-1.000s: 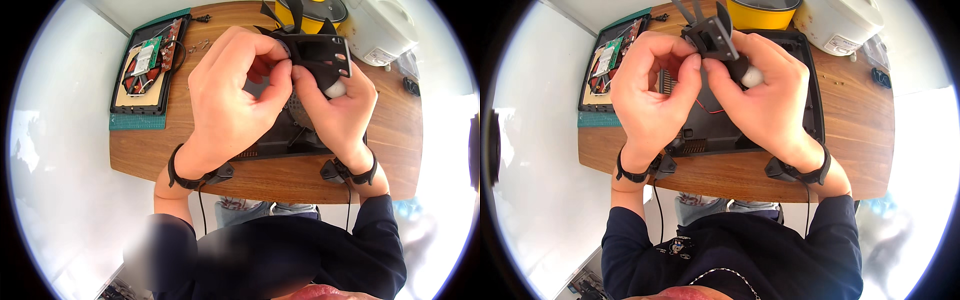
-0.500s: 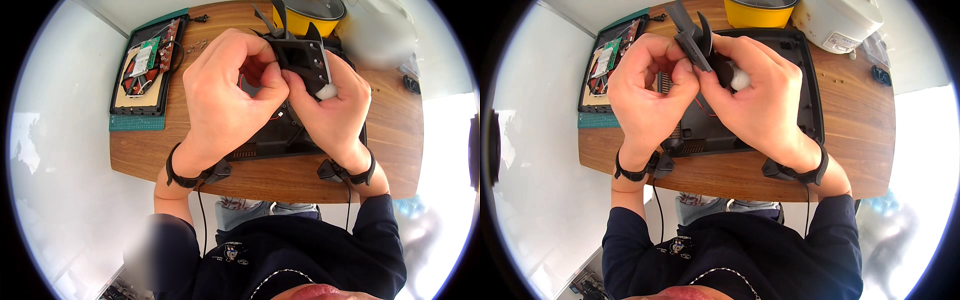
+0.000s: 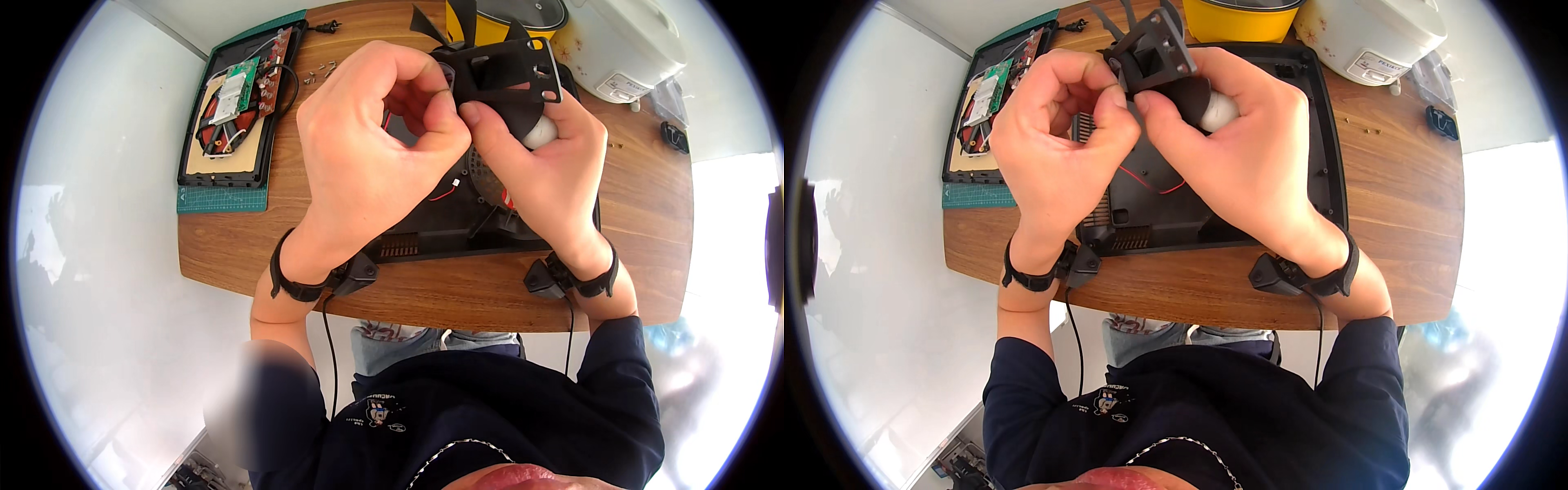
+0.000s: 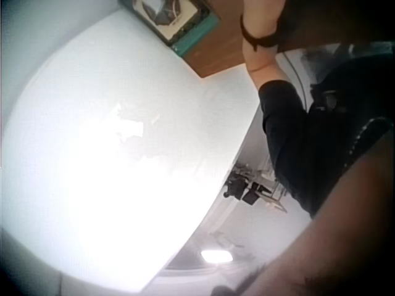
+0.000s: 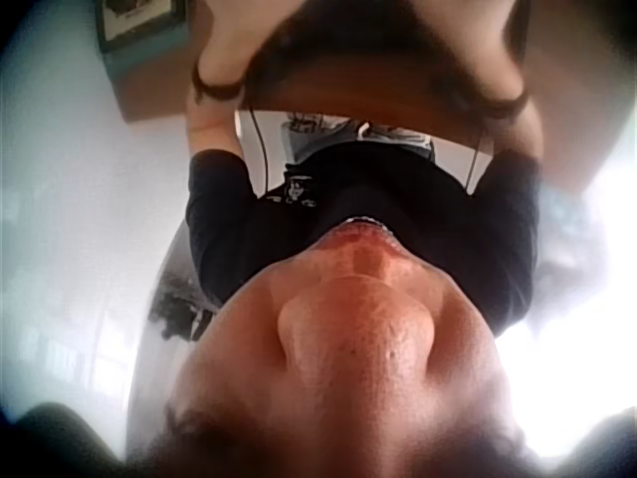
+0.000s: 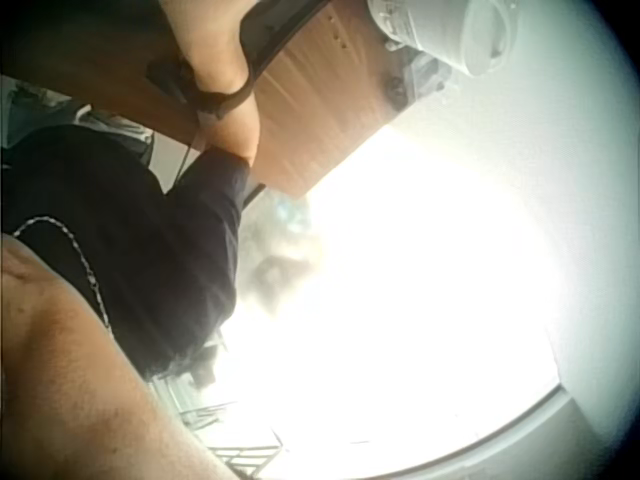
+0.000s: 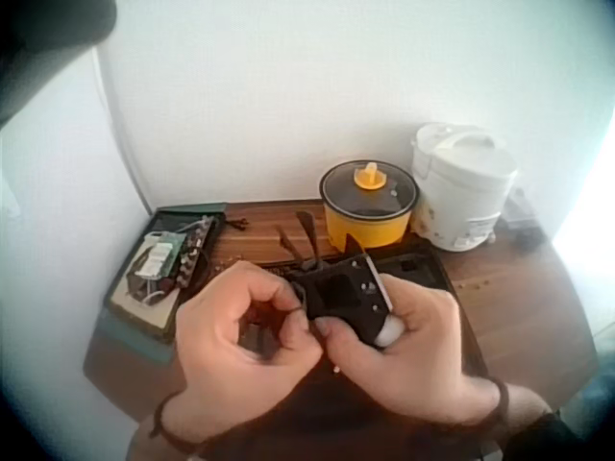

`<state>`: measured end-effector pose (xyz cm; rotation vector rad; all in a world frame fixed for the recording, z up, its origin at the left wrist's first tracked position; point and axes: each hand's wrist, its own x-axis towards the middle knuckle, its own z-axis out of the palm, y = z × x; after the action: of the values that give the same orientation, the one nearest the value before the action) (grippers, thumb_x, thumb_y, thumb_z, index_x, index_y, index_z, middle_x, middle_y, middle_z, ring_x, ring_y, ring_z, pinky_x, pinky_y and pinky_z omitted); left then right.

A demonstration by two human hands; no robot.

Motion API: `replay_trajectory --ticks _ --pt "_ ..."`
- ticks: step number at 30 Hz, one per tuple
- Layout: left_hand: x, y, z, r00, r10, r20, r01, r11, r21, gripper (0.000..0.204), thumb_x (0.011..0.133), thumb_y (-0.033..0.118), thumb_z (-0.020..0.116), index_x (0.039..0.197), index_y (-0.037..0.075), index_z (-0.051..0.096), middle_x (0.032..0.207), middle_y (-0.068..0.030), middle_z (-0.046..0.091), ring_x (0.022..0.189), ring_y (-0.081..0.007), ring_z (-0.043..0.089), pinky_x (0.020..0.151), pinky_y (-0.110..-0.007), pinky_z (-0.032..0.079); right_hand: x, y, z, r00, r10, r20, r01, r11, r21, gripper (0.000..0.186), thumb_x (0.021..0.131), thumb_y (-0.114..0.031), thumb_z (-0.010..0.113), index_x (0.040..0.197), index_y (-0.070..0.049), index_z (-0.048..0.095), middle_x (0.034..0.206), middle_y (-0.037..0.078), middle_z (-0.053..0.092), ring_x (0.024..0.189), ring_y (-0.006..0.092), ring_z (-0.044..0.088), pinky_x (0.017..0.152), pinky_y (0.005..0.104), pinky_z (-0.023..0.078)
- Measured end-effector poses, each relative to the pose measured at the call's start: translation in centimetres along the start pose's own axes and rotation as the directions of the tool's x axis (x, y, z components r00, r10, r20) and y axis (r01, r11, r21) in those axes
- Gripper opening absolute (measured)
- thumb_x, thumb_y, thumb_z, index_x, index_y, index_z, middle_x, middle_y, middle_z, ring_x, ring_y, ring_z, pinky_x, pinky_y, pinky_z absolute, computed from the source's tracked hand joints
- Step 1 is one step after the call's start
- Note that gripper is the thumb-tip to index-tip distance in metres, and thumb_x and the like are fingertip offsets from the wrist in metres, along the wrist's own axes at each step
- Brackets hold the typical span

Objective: The person uses a screwdriver to remove screws from a green circuit board attached to a black plastic housing. They then remove the circuit board and a black fan, inspecting the fan's center hub before placing the components back into the housing.

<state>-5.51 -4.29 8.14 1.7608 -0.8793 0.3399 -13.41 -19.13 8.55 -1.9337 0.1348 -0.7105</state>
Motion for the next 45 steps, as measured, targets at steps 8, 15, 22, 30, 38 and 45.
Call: replay_trajectory --ticks 8,15,22,30,38,45 --pt "0.04 -0.38 0.14 0.998 -0.007 0.067 0.013 0.996 -0.092 0.019 0.088 -0.005 0.072 0.103 -0.001 0.062 0.095 -0.0008 0.065 0.084 -0.0067 0.063 0.078 -0.022 0.053 0.15 0.60 0.03 0.997 0.071 0.007 -0.072 0.992 0.105 0.019 0.086 -0.013 0.078 0.103 -0.004 0.076 0.077 0.001 0.075 0.069 0.0026 0.063 0.064 0.0230 0.053" --pt "0.27 0.07 -0.19 0.992 -0.050 0.113 0.070 0.982 -0.178 0.024 0.094 0.006 0.077 0.110 -0.001 0.060 0.102 -0.0040 0.065 0.087 -0.0091 0.063 0.079 -0.024 0.053 0.12 0.21 -0.18 1.000 0.003 -0.023 -0.002 0.999 0.045 0.018 0.086 -0.012 0.077 0.102 -0.004 0.076 0.073 -0.001 0.071 0.067 0.0017 0.060 0.062 0.0229 0.051" --pt "0.40 -0.39 -0.19 0.995 0.041 0.095 -0.024 0.985 -0.172 0.017 0.096 0.001 0.072 0.110 -0.001 0.062 0.101 -0.0031 0.066 0.087 -0.0085 0.063 0.079 -0.023 0.053 -0.02 0.18 -0.23 0.999 0.033 -0.010 -0.032 0.997 0.072 0.019 0.085 -0.011 0.079 0.102 -0.004 0.076 0.073 0.000 0.072 0.067 0.0023 0.061 0.062 0.0225 0.051" --pt "0.10 -0.18 0.10 0.996 0.073 0.052 -0.070 0.996 -0.058 0.013 0.094 -0.005 0.068 0.104 -0.001 0.062 0.091 -0.0004 0.065 0.079 -0.0060 0.061 0.073 -0.021 0.051 -0.02 0.39 0.14 0.997 -0.065 -0.046 0.067 0.997 0.034 0.020 0.085 -0.011 0.079 0.103 -0.003 0.076 0.073 0.001 0.072 0.066 0.0030 0.063 0.062 0.0228 0.052" --pt "0.06 -0.07 -0.21 0.997 -0.025 0.072 0.031 0.997 -0.076 0.009 0.097 -0.002 0.067 0.104 0.000 0.062 0.091 0.0017 0.063 0.078 -0.0035 0.056 0.069 -0.019 0.047 -0.01 0.49 -0.01 0.992 0.116 0.049 -0.123 0.975 0.186 0.020 0.086 -0.013 0.079 0.102 -0.001 0.076 0.076 0.000 0.073 0.069 0.0028 0.065 0.063 0.0218 0.053" --pt "0.35 -0.12 -0.68 0.990 -0.068 0.120 0.094 0.970 -0.224 0.007 0.100 0.003 0.065 0.106 0.001 0.062 0.092 0.0023 0.062 0.079 -0.0026 0.055 0.069 -0.018 0.045 0.37 0.20 -0.64 0.967 0.221 0.127 -0.248 0.928 0.279 0.021 0.089 -0.015 0.079 0.102 0.001 0.074 0.077 0.000 0.073 0.067 0.0029 0.064 0.060 0.0196 0.051"
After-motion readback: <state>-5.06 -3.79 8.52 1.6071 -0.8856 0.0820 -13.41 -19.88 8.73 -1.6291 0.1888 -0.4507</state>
